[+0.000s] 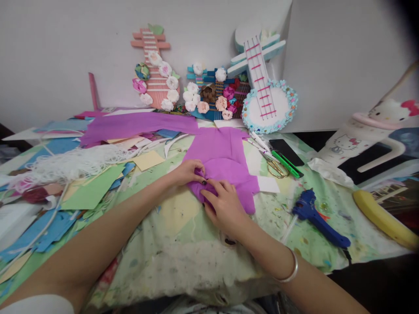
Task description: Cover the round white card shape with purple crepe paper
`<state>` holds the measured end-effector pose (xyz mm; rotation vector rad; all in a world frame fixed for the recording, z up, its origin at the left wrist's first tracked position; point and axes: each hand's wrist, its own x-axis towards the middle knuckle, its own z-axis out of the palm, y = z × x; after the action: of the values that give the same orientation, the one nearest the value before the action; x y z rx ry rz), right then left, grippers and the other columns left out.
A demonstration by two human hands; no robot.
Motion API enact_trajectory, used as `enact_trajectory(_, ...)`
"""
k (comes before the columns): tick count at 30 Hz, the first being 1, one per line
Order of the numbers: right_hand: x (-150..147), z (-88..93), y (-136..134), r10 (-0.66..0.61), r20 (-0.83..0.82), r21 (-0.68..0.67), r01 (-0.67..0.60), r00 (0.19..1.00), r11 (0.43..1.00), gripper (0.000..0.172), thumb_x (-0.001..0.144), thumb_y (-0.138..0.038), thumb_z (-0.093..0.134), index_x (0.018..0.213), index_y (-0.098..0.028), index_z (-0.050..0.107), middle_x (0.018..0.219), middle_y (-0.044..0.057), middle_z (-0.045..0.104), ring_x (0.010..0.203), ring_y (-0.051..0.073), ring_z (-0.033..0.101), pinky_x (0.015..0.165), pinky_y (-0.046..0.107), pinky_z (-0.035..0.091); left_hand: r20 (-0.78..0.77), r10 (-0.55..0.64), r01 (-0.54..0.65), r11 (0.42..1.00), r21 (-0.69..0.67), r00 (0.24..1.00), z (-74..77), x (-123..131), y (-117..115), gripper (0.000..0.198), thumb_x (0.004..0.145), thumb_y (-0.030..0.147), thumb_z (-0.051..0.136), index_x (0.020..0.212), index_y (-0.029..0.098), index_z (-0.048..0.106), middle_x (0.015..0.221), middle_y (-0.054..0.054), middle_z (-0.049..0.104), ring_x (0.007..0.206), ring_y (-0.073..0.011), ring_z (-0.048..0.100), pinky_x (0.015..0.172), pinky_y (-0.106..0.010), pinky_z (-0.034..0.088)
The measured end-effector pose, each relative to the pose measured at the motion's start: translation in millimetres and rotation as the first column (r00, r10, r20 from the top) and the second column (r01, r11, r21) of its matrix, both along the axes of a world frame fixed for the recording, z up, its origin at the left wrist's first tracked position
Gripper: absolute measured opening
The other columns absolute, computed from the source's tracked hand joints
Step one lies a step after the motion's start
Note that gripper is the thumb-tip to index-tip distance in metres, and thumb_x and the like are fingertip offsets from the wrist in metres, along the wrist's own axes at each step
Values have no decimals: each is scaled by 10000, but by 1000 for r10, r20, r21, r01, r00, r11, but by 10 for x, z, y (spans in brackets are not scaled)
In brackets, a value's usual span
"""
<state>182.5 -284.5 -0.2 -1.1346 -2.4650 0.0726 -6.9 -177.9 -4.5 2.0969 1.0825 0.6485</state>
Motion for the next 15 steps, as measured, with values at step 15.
enact_trajectory(15, 1418, 361, -558, -516, 83, 278, 477, 853, 834, 287, 825, -395, 526, 970, -149, 561, 867, 145, 639, 846, 315, 567, 753, 467, 462, -22, -91, 90, 996, -21, 996, 28, -78, 135, 163, 592, 309, 765, 658, 183, 685, 833, -14, 570, 784, -152, 546, 780, -270, 422)
